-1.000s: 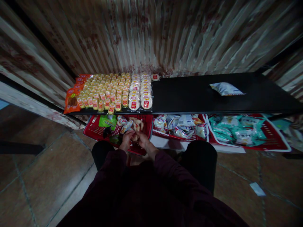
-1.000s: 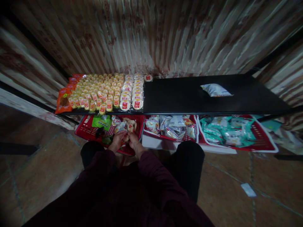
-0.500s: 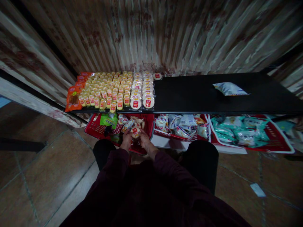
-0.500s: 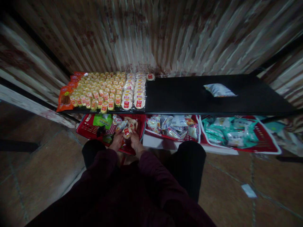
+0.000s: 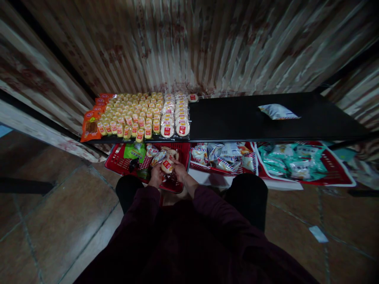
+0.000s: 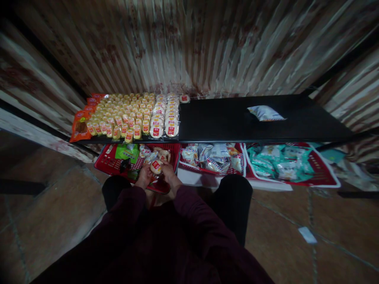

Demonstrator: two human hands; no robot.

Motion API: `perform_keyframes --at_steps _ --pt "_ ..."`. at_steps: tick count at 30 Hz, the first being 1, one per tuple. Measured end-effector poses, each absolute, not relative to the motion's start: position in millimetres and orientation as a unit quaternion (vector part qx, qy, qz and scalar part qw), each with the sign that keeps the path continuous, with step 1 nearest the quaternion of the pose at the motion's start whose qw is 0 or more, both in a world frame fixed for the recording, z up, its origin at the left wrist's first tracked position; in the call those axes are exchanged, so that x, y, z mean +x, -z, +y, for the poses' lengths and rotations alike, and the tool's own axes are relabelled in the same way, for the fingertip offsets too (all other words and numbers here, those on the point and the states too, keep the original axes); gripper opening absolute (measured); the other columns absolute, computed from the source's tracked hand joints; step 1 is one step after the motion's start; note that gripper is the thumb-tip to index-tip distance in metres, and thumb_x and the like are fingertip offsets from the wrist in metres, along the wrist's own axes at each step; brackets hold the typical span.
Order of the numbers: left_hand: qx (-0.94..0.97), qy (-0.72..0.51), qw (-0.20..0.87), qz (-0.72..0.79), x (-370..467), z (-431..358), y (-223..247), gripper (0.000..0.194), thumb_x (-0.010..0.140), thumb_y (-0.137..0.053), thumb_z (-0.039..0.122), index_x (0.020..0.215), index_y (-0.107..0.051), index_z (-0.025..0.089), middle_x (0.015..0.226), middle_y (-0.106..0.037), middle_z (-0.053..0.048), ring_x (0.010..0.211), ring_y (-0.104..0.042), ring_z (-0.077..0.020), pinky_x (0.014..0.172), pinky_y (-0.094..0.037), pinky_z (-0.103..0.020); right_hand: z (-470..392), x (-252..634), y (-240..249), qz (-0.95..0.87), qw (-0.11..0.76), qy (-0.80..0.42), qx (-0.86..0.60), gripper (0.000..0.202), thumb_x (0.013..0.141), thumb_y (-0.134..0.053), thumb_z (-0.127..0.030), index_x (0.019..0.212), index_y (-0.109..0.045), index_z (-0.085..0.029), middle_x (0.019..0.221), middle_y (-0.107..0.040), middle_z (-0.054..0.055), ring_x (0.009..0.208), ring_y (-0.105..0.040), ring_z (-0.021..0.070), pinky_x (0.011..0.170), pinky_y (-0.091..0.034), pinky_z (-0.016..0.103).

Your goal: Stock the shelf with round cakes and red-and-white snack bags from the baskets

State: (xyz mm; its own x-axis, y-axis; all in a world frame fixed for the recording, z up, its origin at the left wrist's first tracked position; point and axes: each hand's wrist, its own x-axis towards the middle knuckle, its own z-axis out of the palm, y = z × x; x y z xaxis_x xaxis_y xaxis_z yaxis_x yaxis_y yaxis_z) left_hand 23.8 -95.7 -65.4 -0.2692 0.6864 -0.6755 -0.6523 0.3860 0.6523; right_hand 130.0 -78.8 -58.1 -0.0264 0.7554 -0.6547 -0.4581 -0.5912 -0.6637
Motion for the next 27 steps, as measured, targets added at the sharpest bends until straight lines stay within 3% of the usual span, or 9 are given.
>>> perform_keyframes --at_steps 6,10,16,19,23,27 --pt "0.031 -0.532 0.643 0.55 24 -100 64 0.038 0.062 -0.06 0.003 0.097 -0.058 0.018 0.072 -0.067 0.0 0.06 -0.064 -0.0121 0.055 -0.048 -0.02 -67 132 54 -0.12 0.505 -0.671 -0.53 0.028 0.066 -0.072 -0.014 0.09 -0.059 -0.019 0.067 -0.067 -0.004 0.057 -0.063 0.0119 0.059 -0.053 0.025" --pt "-0.018 -0.551 0.653 0.52 26 -101 60 0.026 0.064 -0.06 0.0 0.083 -0.057 0.017 0.07 -0.066 -0.001 0.064 -0.065 -0.0123 0.061 -0.052 -0.021 -71 135 53 -0.129 0.513 -0.681 -0.506 0.025 0.064 -0.075 -0.025 0.081 -0.057 -0.02 0.073 -0.068 -0.002 0.064 -0.064 0.0112 0.061 -0.053 0.023" --pt "-0.03 -0.575 0.641 0.507 34 -108 53 0.021 0.068 -0.057 -0.003 0.074 -0.054 0.017 0.068 -0.064 -0.001 0.065 -0.064 -0.0108 0.07 -0.054 -0.024 -84 139 51 -0.132 0.489 -0.703 -0.5 0.027 0.059 -0.068 -0.01 0.082 -0.06 -0.022 0.072 -0.067 -0.005 0.067 -0.063 0.0098 0.061 -0.051 0.02" --pt "-0.025 -0.583 0.639 0.502 39 -114 49 0.027 0.07 -0.056 -0.003 0.086 -0.055 0.019 0.071 -0.064 0.0 0.066 -0.064 -0.0104 0.069 -0.053 -0.023 -89 139 47 -0.131 0.501 -0.695 -0.499 0.032 0.058 -0.064 -0.005 0.085 -0.06 -0.022 0.073 -0.067 -0.005 0.069 -0.064 0.0103 0.063 -0.052 0.021" --pt "0.001 -0.57 0.634 0.522 41 -117 41 0.049 0.072 -0.055 -0.001 0.112 -0.051 0.027 0.076 -0.064 0.001 0.066 -0.064 -0.0102 0.066 -0.052 -0.023 -92 139 39 -0.112 0.519 -0.675 -0.512 0.031 0.059 -0.062 -0.004 0.084 -0.058 -0.023 0.07 -0.065 -0.006 0.065 -0.062 0.0088 0.059 -0.05 0.018" --pt "0.013 -0.56 0.631 0.537 40 -116 32 0.031 0.078 -0.056 0.012 0.107 -0.055 0.022 0.076 -0.061 -0.002 0.065 -0.062 -0.0115 0.065 -0.051 -0.023 -91 147 32 -0.127 0.526 -0.672 -0.506 0.025 0.06 -0.062 -0.007 0.079 -0.058 -0.021 0.066 -0.064 -0.006 0.061 -0.061 0.0089 0.056 -0.049 0.018"
